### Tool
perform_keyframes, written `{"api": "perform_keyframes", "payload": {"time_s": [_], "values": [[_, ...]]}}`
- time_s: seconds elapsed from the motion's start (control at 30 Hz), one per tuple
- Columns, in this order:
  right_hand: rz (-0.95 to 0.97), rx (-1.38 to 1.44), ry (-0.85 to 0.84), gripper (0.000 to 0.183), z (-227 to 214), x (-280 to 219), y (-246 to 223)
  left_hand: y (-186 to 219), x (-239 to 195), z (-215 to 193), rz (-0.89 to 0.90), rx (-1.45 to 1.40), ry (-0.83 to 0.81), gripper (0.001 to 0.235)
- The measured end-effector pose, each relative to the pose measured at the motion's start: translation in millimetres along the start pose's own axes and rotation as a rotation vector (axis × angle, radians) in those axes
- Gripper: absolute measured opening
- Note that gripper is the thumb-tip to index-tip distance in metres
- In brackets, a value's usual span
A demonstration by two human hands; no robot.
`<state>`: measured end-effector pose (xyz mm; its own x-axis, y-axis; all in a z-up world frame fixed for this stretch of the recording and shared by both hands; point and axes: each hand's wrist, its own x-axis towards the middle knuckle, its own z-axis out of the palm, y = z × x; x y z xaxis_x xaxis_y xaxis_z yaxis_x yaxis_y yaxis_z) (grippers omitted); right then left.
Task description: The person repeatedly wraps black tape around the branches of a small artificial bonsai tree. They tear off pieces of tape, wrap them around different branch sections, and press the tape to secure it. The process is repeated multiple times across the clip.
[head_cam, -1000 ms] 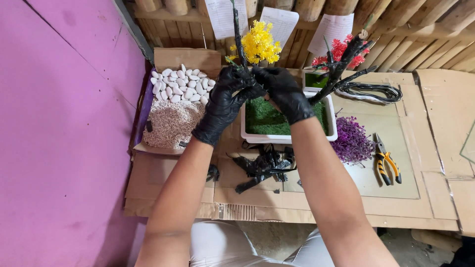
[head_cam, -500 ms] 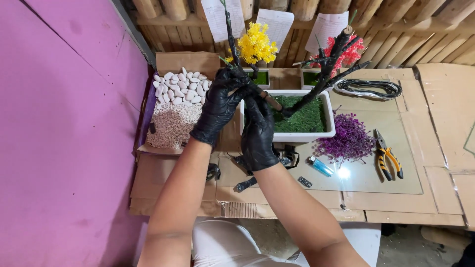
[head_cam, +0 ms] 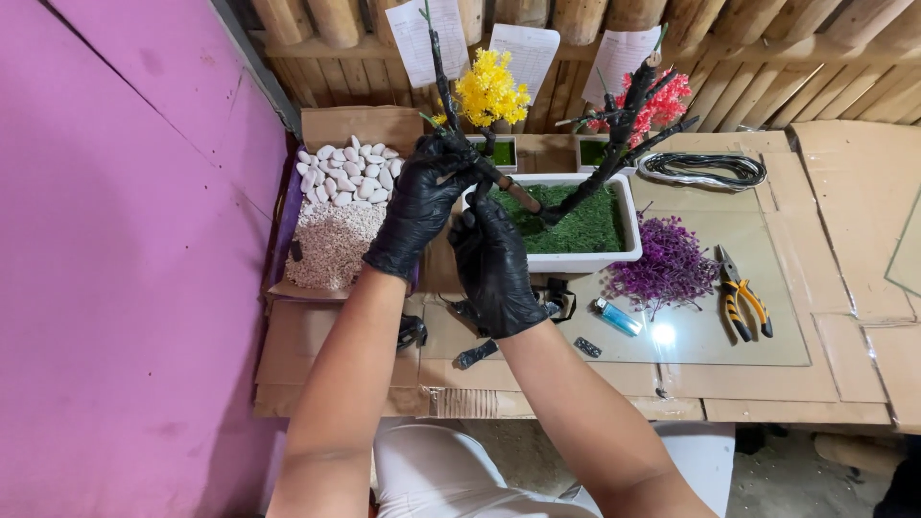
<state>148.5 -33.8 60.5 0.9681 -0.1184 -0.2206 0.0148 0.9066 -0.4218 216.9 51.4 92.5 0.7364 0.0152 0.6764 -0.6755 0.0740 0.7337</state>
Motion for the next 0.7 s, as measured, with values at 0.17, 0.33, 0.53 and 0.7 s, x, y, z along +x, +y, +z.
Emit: {"api": "perform_keyframes", "payload": {"time_s": [0.17,0.33,0.53,0.7], "values": [[0.148,0.077,-0.008,0.01,17,-22,-23,-35,3,-20,-0.045,0.347,-0.145,0.018],[0.325,0.091,-0.071,0.009,12,-21,-55,-40,-3,-7,-0.013,0.172,-0.121,0.018],[0.464,0.08,-0.104,0.01,2,4,-86,0,-5,1,-0.083,0.134,-0.153,0.025],[0.582,0.186,-0.086,0.011,15,2,-104,5,-10,19,0.036,0.109,-0.048,0.026]]}}
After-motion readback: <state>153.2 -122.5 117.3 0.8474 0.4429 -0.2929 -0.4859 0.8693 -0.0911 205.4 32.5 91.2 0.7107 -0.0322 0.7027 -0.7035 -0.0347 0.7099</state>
